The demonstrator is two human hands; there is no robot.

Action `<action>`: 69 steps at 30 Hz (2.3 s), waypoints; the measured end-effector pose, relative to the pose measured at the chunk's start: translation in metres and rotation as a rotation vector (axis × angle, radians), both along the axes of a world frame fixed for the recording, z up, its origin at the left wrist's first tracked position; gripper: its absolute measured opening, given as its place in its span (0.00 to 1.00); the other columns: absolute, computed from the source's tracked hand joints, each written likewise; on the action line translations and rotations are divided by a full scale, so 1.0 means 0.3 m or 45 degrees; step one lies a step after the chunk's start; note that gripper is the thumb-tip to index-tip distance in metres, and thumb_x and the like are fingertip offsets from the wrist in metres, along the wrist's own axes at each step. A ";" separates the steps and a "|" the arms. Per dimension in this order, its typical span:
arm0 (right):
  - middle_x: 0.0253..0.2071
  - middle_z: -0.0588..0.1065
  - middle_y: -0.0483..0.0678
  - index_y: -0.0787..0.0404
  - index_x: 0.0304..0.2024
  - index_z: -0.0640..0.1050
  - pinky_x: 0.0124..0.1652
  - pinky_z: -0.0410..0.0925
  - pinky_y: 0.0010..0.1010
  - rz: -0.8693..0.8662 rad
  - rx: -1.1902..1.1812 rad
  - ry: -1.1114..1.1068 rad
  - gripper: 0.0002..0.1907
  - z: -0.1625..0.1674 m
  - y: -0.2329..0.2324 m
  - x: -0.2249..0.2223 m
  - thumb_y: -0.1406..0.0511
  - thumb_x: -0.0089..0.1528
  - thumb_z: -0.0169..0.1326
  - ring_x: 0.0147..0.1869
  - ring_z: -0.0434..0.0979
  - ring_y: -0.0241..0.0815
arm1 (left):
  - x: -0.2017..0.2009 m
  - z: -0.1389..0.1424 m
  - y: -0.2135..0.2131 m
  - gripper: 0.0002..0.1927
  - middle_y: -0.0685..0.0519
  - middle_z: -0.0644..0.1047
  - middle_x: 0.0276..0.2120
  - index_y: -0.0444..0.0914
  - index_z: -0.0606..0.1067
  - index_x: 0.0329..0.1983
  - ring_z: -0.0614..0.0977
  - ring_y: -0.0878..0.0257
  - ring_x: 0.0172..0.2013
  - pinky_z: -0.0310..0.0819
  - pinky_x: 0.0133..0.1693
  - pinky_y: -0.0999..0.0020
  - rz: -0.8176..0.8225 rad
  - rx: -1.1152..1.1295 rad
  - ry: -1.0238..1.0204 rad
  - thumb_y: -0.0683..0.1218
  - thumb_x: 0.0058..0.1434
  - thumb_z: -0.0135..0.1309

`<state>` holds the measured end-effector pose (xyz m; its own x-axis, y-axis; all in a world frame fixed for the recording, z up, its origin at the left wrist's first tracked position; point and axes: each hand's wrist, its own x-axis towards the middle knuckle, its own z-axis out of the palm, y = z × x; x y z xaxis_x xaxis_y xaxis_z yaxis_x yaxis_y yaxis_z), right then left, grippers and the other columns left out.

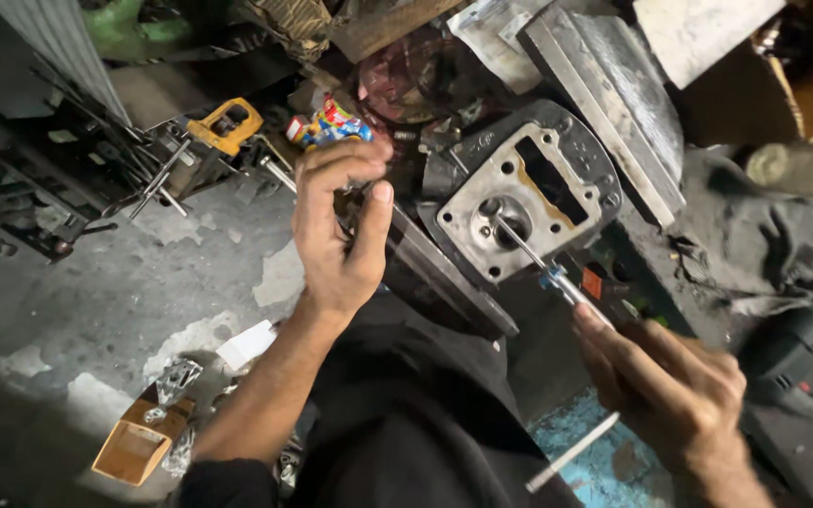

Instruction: The person works on a small engine cylinder head and piston at a cluttered workbench. They use a socket wrench and screwdriver on the engine parts, wipe components with a cloth, and handle and reposition the cylinder head and piston while working on the bench.

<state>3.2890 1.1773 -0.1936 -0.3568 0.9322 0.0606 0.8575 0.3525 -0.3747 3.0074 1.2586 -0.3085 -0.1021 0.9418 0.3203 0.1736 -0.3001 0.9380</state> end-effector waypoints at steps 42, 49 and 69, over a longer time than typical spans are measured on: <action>0.32 0.73 0.52 0.70 0.52 0.71 0.24 0.58 0.30 -1.219 -1.528 2.201 0.07 0.041 0.281 -0.322 0.72 0.72 0.50 0.26 0.65 0.40 | 0.680 0.062 0.561 0.39 0.52 0.78 0.43 0.42 0.75 0.55 0.77 0.58 0.47 0.66 0.53 0.48 -1.598 0.152 0.536 0.78 0.58 0.53; 0.57 0.76 0.57 0.64 0.51 0.70 0.53 0.70 0.51 -1.289 -1.045 1.996 0.22 0.102 0.140 -0.201 0.60 0.56 0.53 0.55 0.76 0.58 | 0.538 0.261 0.542 0.35 0.54 0.80 0.32 0.40 0.77 0.44 0.80 0.62 0.28 0.78 0.31 0.61 -1.537 0.303 0.175 0.75 0.64 0.46; 0.61 0.63 0.61 0.64 0.64 0.68 0.25 0.75 0.28 0.624 -1.309 -1.305 0.27 0.123 0.444 -0.418 0.58 0.66 0.54 0.30 0.79 0.40 | -0.054 -0.014 -0.215 0.26 0.51 0.82 0.38 0.38 0.79 0.53 0.83 0.55 0.38 0.74 0.42 0.56 -0.535 0.121 0.020 0.63 0.65 0.58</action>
